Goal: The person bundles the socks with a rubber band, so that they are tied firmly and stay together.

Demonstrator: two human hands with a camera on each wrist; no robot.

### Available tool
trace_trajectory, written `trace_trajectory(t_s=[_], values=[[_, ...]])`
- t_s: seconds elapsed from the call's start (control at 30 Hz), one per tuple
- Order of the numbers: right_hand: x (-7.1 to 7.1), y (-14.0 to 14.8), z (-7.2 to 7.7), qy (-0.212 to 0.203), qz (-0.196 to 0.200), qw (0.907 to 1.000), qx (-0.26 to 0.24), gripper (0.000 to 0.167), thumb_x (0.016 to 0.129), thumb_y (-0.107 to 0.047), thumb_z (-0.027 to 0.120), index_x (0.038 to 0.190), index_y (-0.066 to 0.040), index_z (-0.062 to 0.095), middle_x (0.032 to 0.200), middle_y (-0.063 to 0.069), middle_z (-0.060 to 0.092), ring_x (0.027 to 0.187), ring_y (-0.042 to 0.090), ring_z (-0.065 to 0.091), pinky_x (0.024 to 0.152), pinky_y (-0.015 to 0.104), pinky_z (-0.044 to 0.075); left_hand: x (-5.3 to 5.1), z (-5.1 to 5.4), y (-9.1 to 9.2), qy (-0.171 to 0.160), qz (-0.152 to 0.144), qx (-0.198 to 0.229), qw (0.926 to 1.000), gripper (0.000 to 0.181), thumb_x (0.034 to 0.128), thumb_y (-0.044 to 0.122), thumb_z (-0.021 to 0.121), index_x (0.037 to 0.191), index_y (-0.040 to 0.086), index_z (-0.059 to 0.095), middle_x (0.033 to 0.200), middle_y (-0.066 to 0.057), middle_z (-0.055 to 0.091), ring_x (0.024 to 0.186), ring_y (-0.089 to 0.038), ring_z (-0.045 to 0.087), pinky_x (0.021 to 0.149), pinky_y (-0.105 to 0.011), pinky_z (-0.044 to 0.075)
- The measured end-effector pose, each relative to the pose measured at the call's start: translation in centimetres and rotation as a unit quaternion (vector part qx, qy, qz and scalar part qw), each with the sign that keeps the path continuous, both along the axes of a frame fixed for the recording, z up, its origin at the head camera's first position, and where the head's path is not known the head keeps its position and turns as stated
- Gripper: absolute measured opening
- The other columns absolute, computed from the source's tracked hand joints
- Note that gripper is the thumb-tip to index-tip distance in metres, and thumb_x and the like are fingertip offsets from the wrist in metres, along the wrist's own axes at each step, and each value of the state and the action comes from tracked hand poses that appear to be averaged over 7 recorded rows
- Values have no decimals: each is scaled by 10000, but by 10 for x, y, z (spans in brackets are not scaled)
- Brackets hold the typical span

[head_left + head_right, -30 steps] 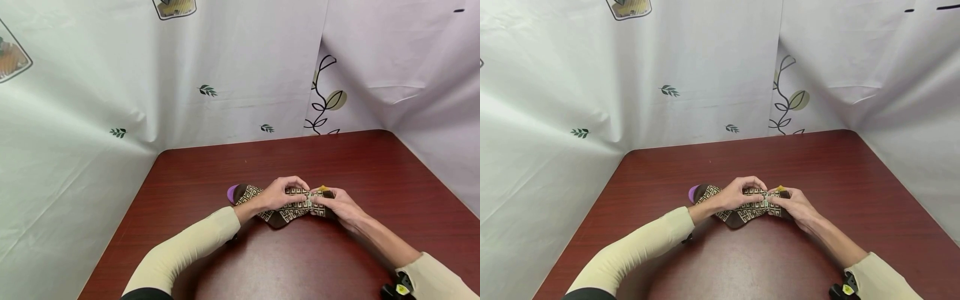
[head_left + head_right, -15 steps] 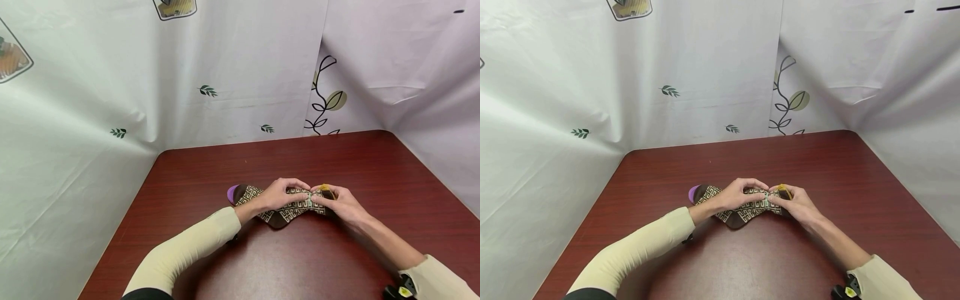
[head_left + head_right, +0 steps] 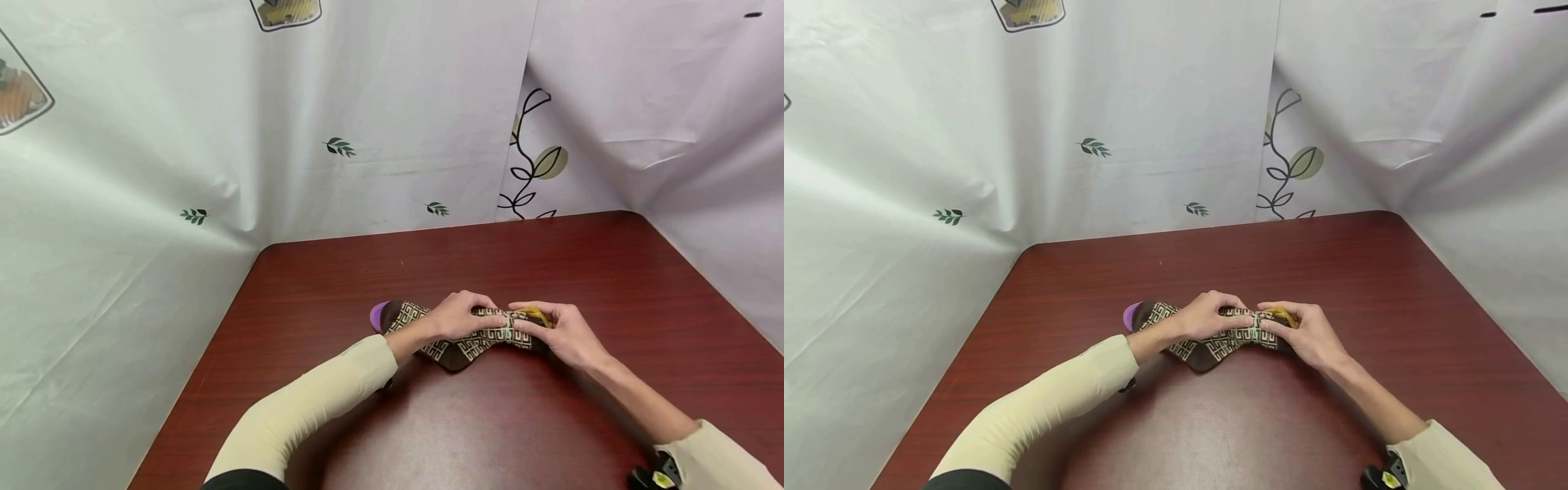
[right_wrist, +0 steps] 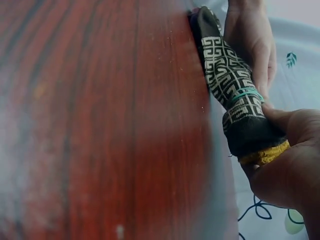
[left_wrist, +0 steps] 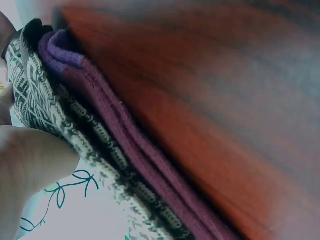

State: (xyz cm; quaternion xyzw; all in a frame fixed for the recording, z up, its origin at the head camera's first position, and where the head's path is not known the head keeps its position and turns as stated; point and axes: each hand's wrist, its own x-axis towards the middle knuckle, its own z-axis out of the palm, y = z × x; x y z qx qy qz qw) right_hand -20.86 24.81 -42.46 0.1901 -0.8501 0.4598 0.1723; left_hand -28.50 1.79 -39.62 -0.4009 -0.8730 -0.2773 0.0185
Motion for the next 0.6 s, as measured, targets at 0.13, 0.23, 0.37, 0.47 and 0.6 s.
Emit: trace_trajectory(t_s=[0.13,0.23,0.37,0.47,0.6], values=[[0,1,0,10,-53,10000,80,359,1017,-220,755,1335,-55,732,1175,101,774,933,32,651,782,164,497,0,-2,-1,255,-76,205,9994,197,1013,408,737,1097,239,794,1097,126,748,1042,-10,635,900,-202,477],[0,1,0,-30,-151,9998,120,335,1038,-246,725,1312,-54,742,1153,89,776,916,44,637,776,175,487,1,-5,-1,395,-170,385,9983,159,1015,366,744,1100,239,787,1103,127,749,1063,5,637,918,-189,473],[0,0,3,-124,-363,9992,125,335,1051,-298,705,1264,-47,767,1076,71,785,855,50,585,735,183,458,3,-8,-2,550,-280,536,9967,122,1023,311,740,1096,214,754,1106,108,750,1056,6,641,918,-187,474],[1,-1,5,-53,-601,9978,269,342,1047,-343,707,1205,-54,796,902,30,763,776,64,530,692,198,431,5,-9,-1,621,-360,555,9959,101,1034,283,723,1080,194,712,1108,86,745,1007,-8,637,888,-197,476],[2,-4,7,294,-1071,9914,688,324,1016,-421,734,1051,-117,839,675,-58,612,680,94,478,644,239,406,7,-10,0,636,-437,535,9956,86,1042,256,708,1068,181,672,1105,66,745,953,-28,629,851,-205,473]])
